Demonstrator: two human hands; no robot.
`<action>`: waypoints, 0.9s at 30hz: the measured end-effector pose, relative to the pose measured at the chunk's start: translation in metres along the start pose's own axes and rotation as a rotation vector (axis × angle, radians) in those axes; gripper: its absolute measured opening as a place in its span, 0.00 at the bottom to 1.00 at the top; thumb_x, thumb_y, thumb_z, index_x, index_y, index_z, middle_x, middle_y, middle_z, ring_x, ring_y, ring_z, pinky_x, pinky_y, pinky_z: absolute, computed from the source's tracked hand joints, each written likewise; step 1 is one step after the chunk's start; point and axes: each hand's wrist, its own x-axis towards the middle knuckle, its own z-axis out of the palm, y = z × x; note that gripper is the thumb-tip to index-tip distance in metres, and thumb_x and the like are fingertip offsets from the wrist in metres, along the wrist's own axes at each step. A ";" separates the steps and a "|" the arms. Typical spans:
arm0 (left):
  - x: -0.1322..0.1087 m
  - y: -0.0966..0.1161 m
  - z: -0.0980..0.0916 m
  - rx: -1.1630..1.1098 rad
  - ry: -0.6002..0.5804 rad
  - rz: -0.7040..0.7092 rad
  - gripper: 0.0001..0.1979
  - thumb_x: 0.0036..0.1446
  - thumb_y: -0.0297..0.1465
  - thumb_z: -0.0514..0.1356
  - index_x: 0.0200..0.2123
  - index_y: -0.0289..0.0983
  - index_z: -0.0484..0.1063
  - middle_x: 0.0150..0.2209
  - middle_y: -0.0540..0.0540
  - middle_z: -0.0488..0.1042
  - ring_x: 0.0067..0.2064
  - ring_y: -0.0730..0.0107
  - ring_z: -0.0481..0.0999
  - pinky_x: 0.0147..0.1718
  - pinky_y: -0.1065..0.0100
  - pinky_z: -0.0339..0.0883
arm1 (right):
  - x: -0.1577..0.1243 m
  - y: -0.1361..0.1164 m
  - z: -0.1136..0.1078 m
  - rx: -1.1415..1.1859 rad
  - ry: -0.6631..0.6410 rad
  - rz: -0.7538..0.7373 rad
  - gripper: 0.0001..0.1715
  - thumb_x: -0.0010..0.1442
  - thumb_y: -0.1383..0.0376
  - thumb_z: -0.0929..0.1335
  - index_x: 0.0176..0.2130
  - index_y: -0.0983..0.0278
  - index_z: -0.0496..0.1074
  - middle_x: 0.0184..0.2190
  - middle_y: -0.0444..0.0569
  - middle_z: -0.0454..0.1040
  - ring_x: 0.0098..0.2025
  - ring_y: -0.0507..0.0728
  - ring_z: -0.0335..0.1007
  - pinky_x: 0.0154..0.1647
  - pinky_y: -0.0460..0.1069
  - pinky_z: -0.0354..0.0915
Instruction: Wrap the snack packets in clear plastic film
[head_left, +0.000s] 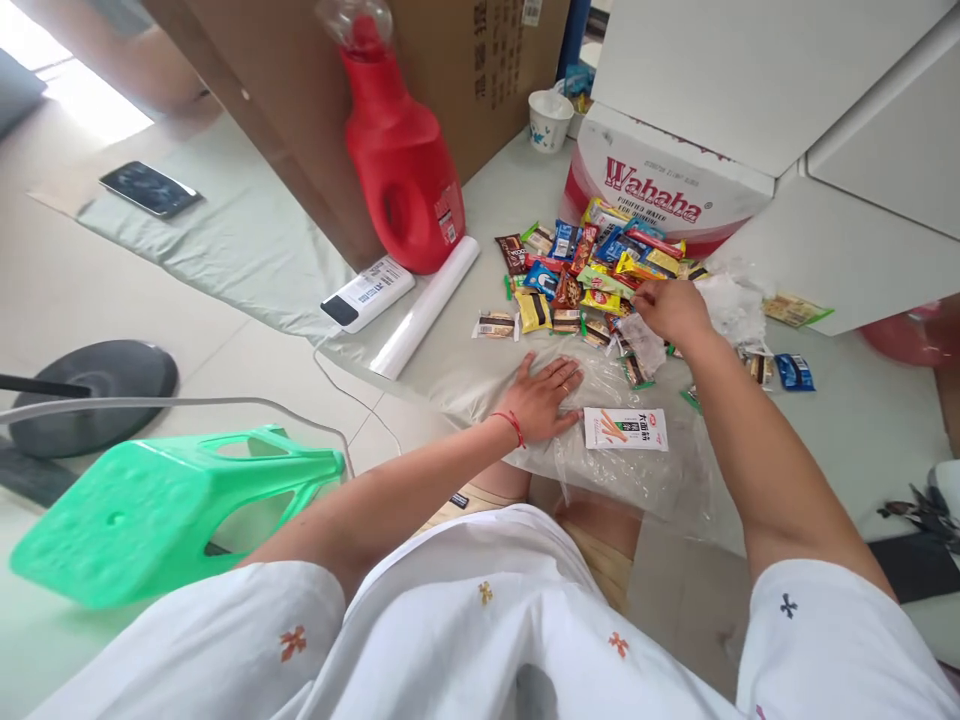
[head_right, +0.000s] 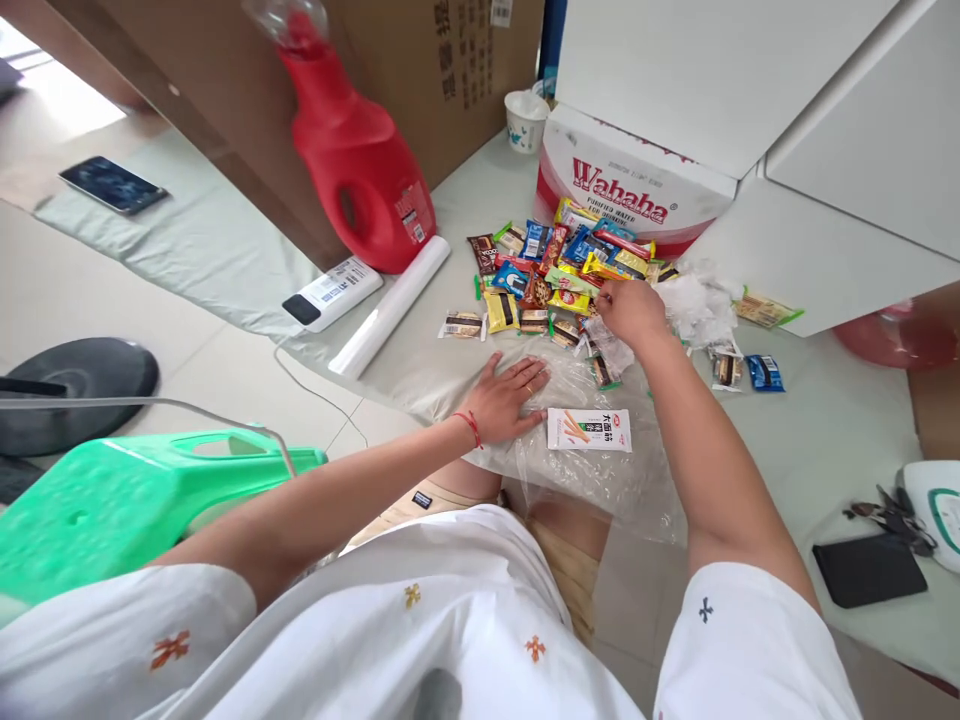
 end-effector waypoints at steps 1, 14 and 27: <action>0.000 0.000 0.000 -0.002 0.001 0.000 0.35 0.70 0.53 0.46 0.74 0.44 0.56 0.76 0.44 0.53 0.77 0.55 0.52 0.74 0.37 0.30 | 0.010 -0.008 0.001 -0.045 0.014 -0.026 0.16 0.63 0.62 0.67 0.44 0.65 0.81 0.39 0.58 0.80 0.45 0.66 0.73 0.47 0.57 0.67; -0.001 -0.002 0.001 -0.033 0.005 0.014 0.35 0.70 0.52 0.46 0.74 0.43 0.56 0.76 0.43 0.53 0.77 0.54 0.52 0.74 0.36 0.29 | -0.003 -0.044 0.012 0.090 0.148 -0.151 0.22 0.72 0.56 0.61 0.57 0.64 0.73 0.51 0.60 0.74 0.56 0.69 0.66 0.58 0.62 0.64; 0.000 -0.001 -0.003 -0.006 -0.035 -0.006 0.37 0.69 0.52 0.48 0.76 0.43 0.51 0.77 0.43 0.47 0.77 0.52 0.51 0.73 0.37 0.31 | -0.130 0.008 -0.014 0.326 -0.392 -0.395 0.22 0.69 0.53 0.64 0.48 0.58 0.83 0.42 0.51 0.82 0.46 0.62 0.71 0.55 0.56 0.64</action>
